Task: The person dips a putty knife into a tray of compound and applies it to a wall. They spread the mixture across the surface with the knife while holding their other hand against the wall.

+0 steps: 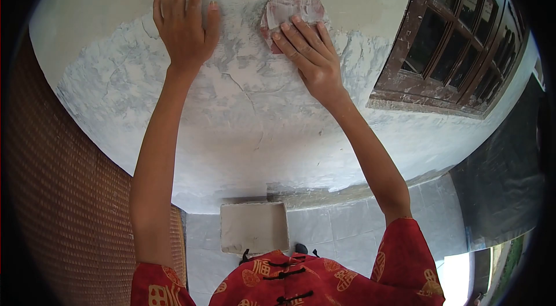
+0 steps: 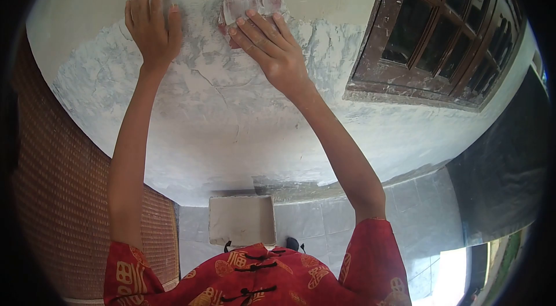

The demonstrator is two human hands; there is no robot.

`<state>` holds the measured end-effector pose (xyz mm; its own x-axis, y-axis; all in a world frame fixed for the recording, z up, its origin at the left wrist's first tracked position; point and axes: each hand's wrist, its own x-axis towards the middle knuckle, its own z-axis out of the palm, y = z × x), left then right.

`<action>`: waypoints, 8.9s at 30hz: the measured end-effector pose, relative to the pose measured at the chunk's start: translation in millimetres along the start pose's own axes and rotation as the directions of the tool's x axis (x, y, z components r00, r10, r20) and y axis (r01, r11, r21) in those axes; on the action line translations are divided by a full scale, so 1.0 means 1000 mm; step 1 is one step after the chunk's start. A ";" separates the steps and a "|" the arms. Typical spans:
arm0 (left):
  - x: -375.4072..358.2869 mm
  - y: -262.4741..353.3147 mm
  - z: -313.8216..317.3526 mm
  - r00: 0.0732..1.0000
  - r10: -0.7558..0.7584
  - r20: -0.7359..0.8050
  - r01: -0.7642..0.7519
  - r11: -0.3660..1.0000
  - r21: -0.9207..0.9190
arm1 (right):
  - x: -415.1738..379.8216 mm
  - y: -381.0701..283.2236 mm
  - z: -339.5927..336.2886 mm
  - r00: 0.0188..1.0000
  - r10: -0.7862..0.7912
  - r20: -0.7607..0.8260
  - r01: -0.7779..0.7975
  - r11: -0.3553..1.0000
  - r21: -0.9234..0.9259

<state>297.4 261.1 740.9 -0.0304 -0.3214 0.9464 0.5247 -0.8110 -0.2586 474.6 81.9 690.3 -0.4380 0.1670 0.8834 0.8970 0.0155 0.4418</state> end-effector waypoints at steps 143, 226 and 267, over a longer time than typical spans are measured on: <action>0.013 0.015 0.007 0.990 -0.122 -0.068 0.118 0.991 -0.063 | 0.046 0.020 -0.070 0.548 0.794 -0.263 -0.649 0.602 0.465; 0.010 0.013 0.004 0.994 -0.100 -0.042 0.096 0.992 -0.078 | 0.035 -0.005 -0.036 0.516 0.856 -0.038 -0.677 0.434 0.595; 0.011 0.016 0.001 0.993 -0.110 -0.042 0.105 0.990 -0.094 | 0.032 -0.001 -0.058 0.495 0.869 -0.022 -0.665 0.395 0.634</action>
<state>305.8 245.1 747.8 -0.1238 -0.2509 0.9601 0.4361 -0.8828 -0.1745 456.0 29.7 727.6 0.5613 0.0743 0.8243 0.6833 0.5203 -0.5122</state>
